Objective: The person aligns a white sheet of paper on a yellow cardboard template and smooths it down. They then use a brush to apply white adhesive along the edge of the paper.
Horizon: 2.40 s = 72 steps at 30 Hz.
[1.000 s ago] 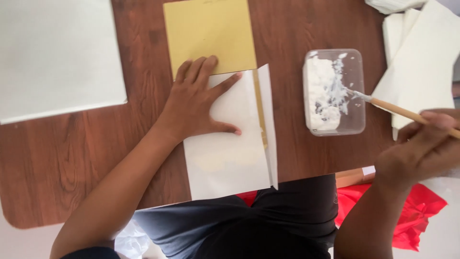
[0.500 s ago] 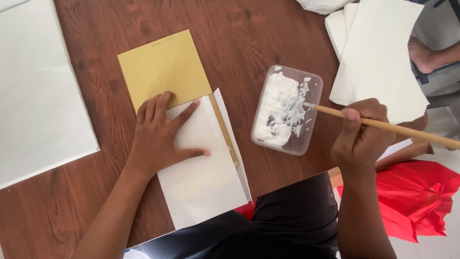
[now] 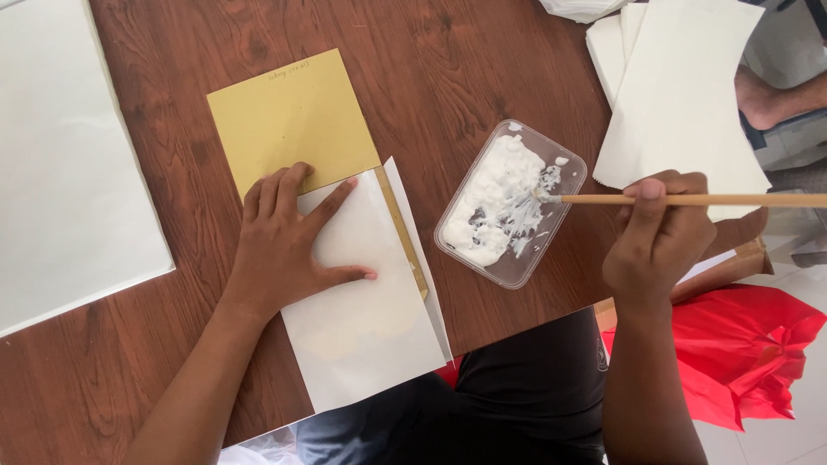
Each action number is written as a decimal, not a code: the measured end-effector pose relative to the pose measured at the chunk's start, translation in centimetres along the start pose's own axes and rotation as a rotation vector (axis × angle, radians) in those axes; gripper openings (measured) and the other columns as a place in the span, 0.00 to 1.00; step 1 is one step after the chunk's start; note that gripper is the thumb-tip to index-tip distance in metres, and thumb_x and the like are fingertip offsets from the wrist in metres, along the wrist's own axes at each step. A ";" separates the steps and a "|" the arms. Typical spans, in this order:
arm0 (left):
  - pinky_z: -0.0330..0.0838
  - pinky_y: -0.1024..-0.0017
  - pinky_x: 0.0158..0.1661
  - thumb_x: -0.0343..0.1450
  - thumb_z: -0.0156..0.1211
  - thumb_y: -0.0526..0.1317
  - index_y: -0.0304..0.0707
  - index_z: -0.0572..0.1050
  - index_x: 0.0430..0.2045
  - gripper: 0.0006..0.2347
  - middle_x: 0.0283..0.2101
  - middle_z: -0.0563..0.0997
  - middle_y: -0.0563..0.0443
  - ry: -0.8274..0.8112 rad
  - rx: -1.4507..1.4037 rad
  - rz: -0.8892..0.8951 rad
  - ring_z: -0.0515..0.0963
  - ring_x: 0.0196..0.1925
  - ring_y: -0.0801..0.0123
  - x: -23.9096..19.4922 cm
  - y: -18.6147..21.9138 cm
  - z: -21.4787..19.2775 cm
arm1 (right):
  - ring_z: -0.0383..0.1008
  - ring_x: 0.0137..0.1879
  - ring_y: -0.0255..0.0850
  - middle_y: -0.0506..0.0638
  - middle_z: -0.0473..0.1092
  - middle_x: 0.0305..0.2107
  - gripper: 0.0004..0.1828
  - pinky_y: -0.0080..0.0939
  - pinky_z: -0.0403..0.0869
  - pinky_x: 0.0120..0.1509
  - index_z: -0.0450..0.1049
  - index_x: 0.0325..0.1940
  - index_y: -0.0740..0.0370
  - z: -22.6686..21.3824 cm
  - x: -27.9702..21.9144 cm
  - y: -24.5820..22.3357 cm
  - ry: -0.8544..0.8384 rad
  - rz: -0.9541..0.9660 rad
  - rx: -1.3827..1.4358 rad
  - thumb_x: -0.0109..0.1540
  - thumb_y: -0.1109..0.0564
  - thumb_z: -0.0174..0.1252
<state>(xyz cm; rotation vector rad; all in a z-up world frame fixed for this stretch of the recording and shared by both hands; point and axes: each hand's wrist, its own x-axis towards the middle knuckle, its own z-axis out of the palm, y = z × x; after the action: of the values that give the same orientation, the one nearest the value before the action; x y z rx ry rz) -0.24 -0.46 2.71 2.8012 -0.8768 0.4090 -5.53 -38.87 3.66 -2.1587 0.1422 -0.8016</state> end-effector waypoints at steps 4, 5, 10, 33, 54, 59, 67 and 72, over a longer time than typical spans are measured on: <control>0.61 0.46 0.62 0.56 0.54 0.82 0.61 0.67 0.68 0.47 0.61 0.67 0.36 -0.016 0.005 -0.002 0.69 0.61 0.44 -0.1 -0.1 0.2 | 0.59 0.26 0.32 0.47 0.65 0.31 0.17 0.30 0.58 0.25 0.62 0.43 0.60 0.3 0.5 0.0 0.040 0.267 0.234 0.80 0.47 0.44; 0.61 0.46 0.62 0.56 0.54 0.82 0.61 0.67 0.68 0.47 0.61 0.67 0.36 -0.016 0.005 -0.005 0.69 0.61 0.44 -0.2 -0.1 0.2 | 0.59 0.26 0.32 0.47 0.65 0.31 0.17 0.30 0.58 0.25 0.62 0.43 0.60 0.3 0.6 -0.1 0.038 0.267 0.234 0.80 0.47 0.44; 0.62 0.46 0.61 0.56 0.54 0.81 0.57 0.69 0.67 0.47 0.60 0.67 0.36 -0.011 -0.005 -0.006 0.69 0.60 0.43 -0.1 -0.1 0.2 | 0.61 0.29 0.32 0.49 0.68 0.33 0.16 0.28 0.61 0.29 0.62 0.43 0.59 0.1 0.4 -0.1 0.069 0.283 0.202 0.80 0.49 0.44; 0.59 0.46 0.63 0.57 0.58 0.79 0.46 0.74 0.55 0.42 0.61 0.67 0.36 0.007 -0.077 -0.018 0.68 0.63 0.44 -0.2 -0.1 0.2 | 0.58 0.26 0.31 0.45 0.60 0.24 0.18 0.29 0.53 0.25 0.63 0.38 0.55 0.5 0.9 1.0 -0.016 0.525 0.321 0.77 0.44 0.46; 0.56 0.44 0.66 0.57 0.59 0.78 0.46 0.72 0.57 0.43 0.62 0.66 0.36 -0.032 -0.107 -0.031 0.66 0.66 0.44 -0.1 -0.2 0.1 | 0.60 0.26 0.35 0.49 0.62 0.25 0.18 0.31 0.58 0.27 0.64 0.39 0.59 1.7 0.8 0.7 -0.218 0.422 0.376 0.77 0.46 0.43; 0.56 0.45 0.66 0.57 0.61 0.77 0.45 0.73 0.56 0.42 0.62 0.66 0.36 -0.027 -0.128 -0.041 0.66 0.65 0.45 -0.1 -0.1 0.0 | 0.58 0.24 0.34 0.48 0.62 0.24 0.18 0.30 0.56 0.28 0.66 0.36 0.58 1.9 1.2 0.9 -0.144 0.644 0.479 0.75 0.46 0.46; 0.55 0.45 0.66 0.57 0.60 0.78 0.46 0.73 0.57 0.43 0.63 0.67 0.35 -0.031 -0.120 -0.035 0.66 0.66 0.44 -0.2 -0.2 0.2 | 0.62 0.28 0.38 0.54 0.66 0.32 0.15 0.33 0.62 0.31 0.64 0.43 0.63 0.8 -0.1 -0.2 -0.312 0.103 0.336 0.78 0.52 0.41; 0.55 0.45 0.67 0.57 0.60 0.77 0.45 0.73 0.57 0.43 0.63 0.66 0.35 -0.034 -0.129 -0.033 0.66 0.66 0.44 -0.2 -0.3 0.1 | 0.64 0.32 0.39 0.55 0.66 0.32 0.17 0.33 0.61 0.30 0.63 0.42 0.63 0.0 -0.4 -0.5 -0.268 0.110 0.319 0.79 0.50 0.42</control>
<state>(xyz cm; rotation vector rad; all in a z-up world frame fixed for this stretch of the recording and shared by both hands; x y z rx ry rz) -0.23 -0.18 2.55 2.7073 -0.8314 0.2896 -5.93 -38.34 3.80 -1.9136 -0.0055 -0.4323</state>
